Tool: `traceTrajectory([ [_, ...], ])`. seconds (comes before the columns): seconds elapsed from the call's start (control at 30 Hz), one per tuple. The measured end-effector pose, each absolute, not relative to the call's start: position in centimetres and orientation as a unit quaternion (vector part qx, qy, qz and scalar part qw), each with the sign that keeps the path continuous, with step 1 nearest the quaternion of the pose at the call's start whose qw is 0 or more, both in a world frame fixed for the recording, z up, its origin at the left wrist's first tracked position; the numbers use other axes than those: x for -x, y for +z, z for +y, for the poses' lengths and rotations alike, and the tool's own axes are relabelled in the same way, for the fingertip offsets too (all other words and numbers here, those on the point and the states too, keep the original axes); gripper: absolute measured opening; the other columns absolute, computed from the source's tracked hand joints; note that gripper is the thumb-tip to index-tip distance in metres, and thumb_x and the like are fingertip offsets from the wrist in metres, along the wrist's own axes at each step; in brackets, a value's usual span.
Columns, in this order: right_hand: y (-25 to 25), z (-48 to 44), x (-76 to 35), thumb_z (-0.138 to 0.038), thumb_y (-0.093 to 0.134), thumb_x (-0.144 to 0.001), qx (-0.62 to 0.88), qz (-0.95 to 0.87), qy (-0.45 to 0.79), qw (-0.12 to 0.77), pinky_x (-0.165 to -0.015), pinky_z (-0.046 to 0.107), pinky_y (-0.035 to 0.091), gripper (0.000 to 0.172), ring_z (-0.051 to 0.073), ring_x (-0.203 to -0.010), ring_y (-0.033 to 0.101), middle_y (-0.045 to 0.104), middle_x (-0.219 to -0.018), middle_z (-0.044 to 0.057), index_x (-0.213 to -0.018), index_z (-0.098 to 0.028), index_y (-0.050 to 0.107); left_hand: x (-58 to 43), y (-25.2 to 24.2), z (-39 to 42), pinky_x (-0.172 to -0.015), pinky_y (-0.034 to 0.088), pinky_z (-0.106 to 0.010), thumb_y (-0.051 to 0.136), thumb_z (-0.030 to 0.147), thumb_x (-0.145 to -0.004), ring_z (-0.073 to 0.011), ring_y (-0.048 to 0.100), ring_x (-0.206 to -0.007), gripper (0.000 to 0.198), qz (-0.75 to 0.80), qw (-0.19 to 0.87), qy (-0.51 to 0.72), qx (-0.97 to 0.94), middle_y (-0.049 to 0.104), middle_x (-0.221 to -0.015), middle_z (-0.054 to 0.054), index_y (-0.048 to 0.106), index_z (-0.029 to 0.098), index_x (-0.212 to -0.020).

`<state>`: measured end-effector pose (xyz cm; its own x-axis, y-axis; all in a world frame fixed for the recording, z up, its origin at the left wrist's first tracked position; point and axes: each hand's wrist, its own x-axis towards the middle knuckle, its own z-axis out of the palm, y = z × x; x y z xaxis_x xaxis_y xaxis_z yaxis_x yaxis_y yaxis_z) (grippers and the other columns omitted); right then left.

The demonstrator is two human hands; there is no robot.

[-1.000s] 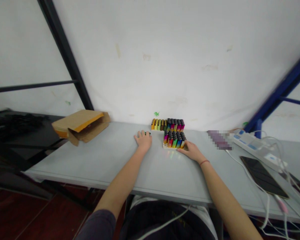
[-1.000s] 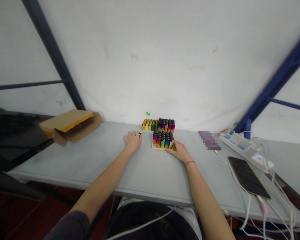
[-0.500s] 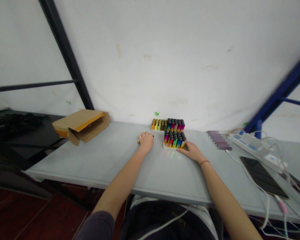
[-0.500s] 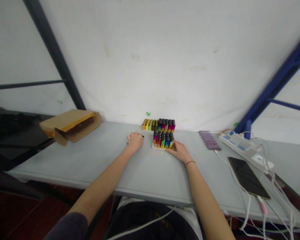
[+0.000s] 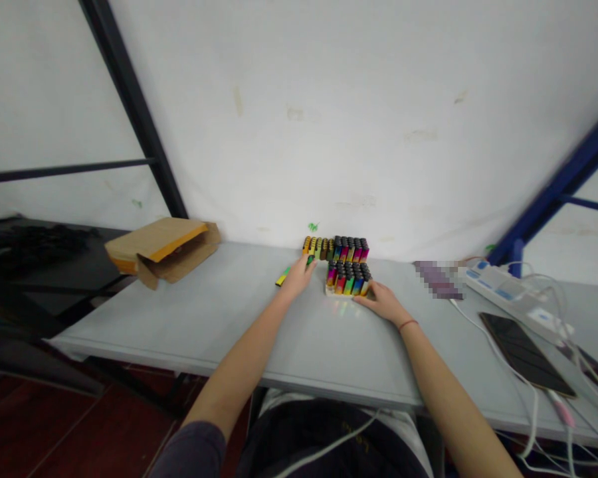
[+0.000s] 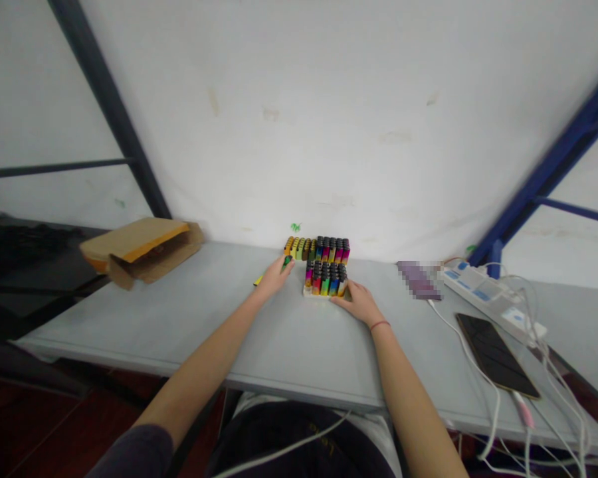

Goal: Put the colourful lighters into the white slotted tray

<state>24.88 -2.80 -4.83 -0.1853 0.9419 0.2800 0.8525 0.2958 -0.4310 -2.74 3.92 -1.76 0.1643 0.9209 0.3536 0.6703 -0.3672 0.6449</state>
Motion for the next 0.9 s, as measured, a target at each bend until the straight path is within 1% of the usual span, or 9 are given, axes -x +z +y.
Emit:
traceTrajectory([
  [0.1,-4.9,-2.8,-24.9,-0.056,0.063,-0.082,0.585,-0.763,0.092,0.261,-0.076,0.035,0.048,0.034,0.025,-0.082,0.062,0.068,-0.087,0.007,-0.084,-0.024,0.052,2.4,-1.6,3.3,-0.089,0.051,-0.029,0.047,0.038,-0.100,-0.0206,0.068,-0.100,0.025,0.541,0.237,0.404,-0.699,0.073,-0.104,-0.006,0.061,0.020,-0.111],
  [0.2,-5.0,-2.8,-24.9,-0.056,0.064,-0.082,0.581,-0.763,0.093,0.269,-0.076,0.036,0.048,0.034,0.025,-0.082,0.063,0.068,-0.087,0.007,-0.084,-0.024,0.053,2.2,-1.1,2.5,-0.084,0.049,-0.026,0.055,0.042,-0.096,-0.0206,0.069,-0.097,0.026,0.568,0.251,0.414,-0.666,0.074,-0.104,-0.006,0.064,0.020,-0.107],
  [0.3,-4.9,-2.9,-24.8,-0.055,0.065,-0.082,0.581,-0.761,0.093,0.272,-0.076,0.036,0.049,0.034,0.025,-0.082,0.062,0.068,-0.087,0.007,-0.084,-0.023,0.054,2.3,-0.7,2.2,-0.078,0.047,-0.025,0.055,0.047,-0.094,-0.0209,0.069,-0.091,0.031,0.599,0.235,0.391,-0.658,0.075,-0.093,-0.006,0.068,0.019,-0.096],
  [0.4,-4.8,-2.9,-24.7,-0.054,0.065,-0.082,0.583,-0.759,0.095,0.274,-0.076,0.036,0.049,0.033,0.025,-0.082,0.062,0.069,-0.087,0.006,-0.084,-0.024,0.055,2.4,-0.7,2.2,-0.076,0.045,-0.024,0.052,0.045,-0.095,-0.0203,0.069,-0.088,0.033,0.603,0.209,0.376,-0.672,0.075,-0.088,-0.005,0.071,0.019,-0.091],
  [0.6,-4.9,-2.9,-24.8,-0.055,0.064,-0.083,0.580,-0.764,0.091,0.269,-0.076,0.035,0.048,0.032,0.025,-0.082,0.063,0.069,-0.088,0.006,-0.085,-0.024,0.054,2.3,-0.6,2.4,-0.075,0.044,-0.025,0.049,0.034,-0.095,-0.0220,0.069,-0.090,0.029,0.636,0.151,0.329,-0.681,0.077,-0.094,-0.010,0.072,0.017,-0.093],
  [0.77,-5.0,-2.8,-24.9,-0.055,0.063,-0.083,0.581,-0.766,0.086,0.261,-0.076,0.036,0.048,0.033,0.025,-0.082,0.063,0.068,-0.087,0.006,-0.084,-0.023,0.053,2.2,-0.5,2.3,-0.072,0.043,-0.025,0.045,0.034,-0.097,-0.0226,0.069,-0.092,0.032,0.662,0.128,0.315,-0.667,0.076,-0.096,-0.012,0.071,0.017,-0.093],
  [0.9,-4.9,-2.8,-24.8,-0.055,0.064,-0.082,0.583,-0.764,0.087,0.265,-0.075,0.035,0.048,0.033,0.024,-0.082,0.063,0.068,-0.086,0.006,-0.084,-0.024,0.054,2.1,-0.7,2.2,-0.070,0.042,-0.025,0.045,0.034,-0.097,-0.0215,0.069,-0.090,0.031,0.663,0.130,0.322,-0.663,0.077,-0.094,-0.011,0.071,0.018,-0.090],
])
